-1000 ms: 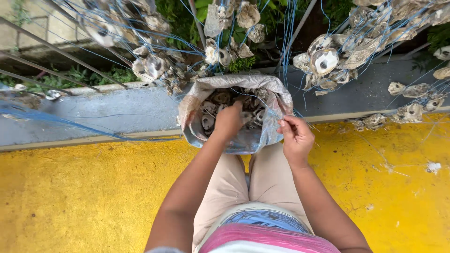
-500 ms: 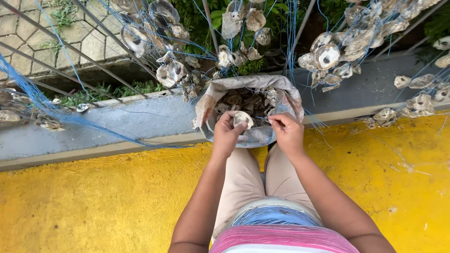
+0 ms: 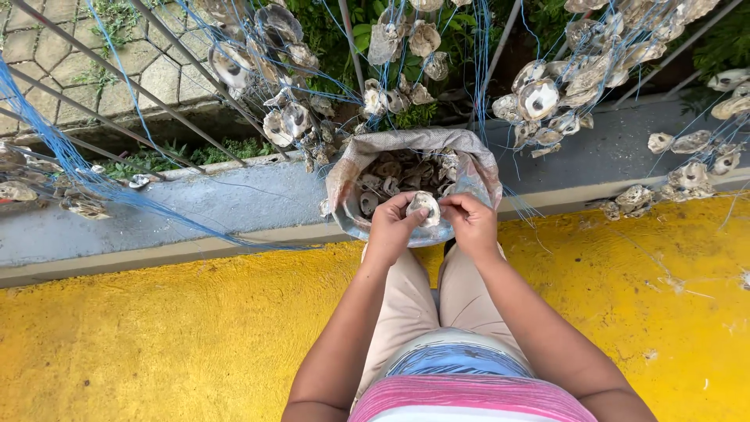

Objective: Stringing empty oyster shells onto blue plastic strings attached to a metal fence for aquaculture processing.

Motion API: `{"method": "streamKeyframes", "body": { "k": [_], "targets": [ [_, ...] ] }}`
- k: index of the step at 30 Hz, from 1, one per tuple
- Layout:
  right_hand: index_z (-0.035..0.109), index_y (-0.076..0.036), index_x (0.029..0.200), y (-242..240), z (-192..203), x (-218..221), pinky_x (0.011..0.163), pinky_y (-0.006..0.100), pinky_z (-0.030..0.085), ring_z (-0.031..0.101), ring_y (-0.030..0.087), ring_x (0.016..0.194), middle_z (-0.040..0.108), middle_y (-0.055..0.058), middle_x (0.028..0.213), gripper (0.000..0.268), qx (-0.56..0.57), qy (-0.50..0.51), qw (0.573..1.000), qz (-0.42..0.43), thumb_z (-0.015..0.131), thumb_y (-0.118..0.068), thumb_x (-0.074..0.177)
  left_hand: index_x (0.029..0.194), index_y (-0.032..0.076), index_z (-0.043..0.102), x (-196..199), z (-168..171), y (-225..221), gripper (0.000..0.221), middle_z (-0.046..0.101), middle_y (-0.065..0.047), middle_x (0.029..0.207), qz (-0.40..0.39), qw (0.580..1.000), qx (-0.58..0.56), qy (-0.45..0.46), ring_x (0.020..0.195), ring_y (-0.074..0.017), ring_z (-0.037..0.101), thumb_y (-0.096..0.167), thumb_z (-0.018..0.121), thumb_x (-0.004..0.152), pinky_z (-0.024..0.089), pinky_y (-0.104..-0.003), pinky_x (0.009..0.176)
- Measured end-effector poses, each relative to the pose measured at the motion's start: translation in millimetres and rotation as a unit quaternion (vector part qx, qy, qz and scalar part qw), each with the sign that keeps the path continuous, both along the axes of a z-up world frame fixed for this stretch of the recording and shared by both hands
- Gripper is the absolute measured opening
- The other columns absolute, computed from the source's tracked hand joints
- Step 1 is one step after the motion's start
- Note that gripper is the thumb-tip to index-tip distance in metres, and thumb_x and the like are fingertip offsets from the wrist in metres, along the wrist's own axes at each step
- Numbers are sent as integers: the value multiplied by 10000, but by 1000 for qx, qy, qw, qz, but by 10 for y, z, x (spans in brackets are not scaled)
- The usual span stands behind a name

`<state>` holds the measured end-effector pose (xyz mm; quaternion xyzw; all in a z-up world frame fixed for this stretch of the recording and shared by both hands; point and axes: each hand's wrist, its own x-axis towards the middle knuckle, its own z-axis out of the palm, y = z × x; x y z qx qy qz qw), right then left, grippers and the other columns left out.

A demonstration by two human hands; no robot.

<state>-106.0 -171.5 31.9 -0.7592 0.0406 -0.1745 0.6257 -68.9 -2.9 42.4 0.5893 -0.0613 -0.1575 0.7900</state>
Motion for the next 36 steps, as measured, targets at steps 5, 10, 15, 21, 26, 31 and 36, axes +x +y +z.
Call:
{"method": "streamKeyframes", "body": {
  "k": [5, 10, 15, 21, 26, 31, 36],
  "targets": [
    [683, -45, 1137, 17, -19, -38, 787, 240, 563, 663, 81, 878, 729, 69, 1010, 223, 150, 12, 985, 84, 576, 48, 964, 1180, -25, 704, -5, -111, -64, 233, 735, -13, 986, -13, 999, -24, 18, 840, -59, 649, -8, 691, 948, 534, -231, 767],
    [652, -51, 1230, 152, 797, -186, 790, 266, 539, 611, 122, 873, 704, 84, 1184, 342, -9, -56, 996, 65, 588, 25, 903, 1143, -25, 708, -54, -86, -98, 193, 735, -22, 947, 27, 998, 52, -33, 801, -66, 641, -9, 658, 957, 531, -242, 732],
    [699, -84, 1159, 99, 546, -130, 890, 324, 531, 637, 225, 1023, 645, 161, 1262, 294, -226, -178, 957, 39, 722, -48, 868, 1125, -15, 710, -166, 75, -170, 204, 745, -14, 945, 18, 995, 71, -65, 824, -65, 668, -5, 618, 943, 562, -253, 757],
    [597, -88, 1029, -472, 363, -341, 656, 332, 504, 523, 144, 681, 547, -1, 783, 47, 493, -15, 848, 193, 555, -96, 1009, 1088, 33, 733, 34, 17, -18, 213, 752, -148, 918, 126, 940, 269, -169, 836, -242, 702, -9, 667, 890, 561, -374, 764],
    [699, -47, 1022, -1390, -218, -467, 609, 330, 434, 520, 165, 651, 580, 38, 734, 124, 85, 196, 975, 56, 612, -129, 990, 1034, 75, 735, 361, 321, 418, 247, 732, -160, 936, 284, 830, 366, -310, 862, -338, 681, -58, 601, 874, 543, -432, 797],
    [756, -79, 1149, -933, 67, -386, 905, 399, 526, 650, 281, 1034, 716, 123, 1115, 253, -368, 62, 925, -76, 625, -186, 961, 1038, 39, 720, 317, 379, 257, 240, 717, -149, 916, 259, 750, 403, -455, 866, -351, 627, -62, 624, 843, 507, -456, 816],
    [689, -55, 1270, -274, 137, -102, 825, 359, 551, 671, 222, 1014, 716, 141, 1139, 358, -66, 76, 989, 106, 673, -225, 955, 1068, 24, 709, -28, 516, -26, 322, 713, -137, 936, 158, 749, 386, -514, 893, -340, 632, -59, 626, 768, 516, -438, 833]
  ]
}}
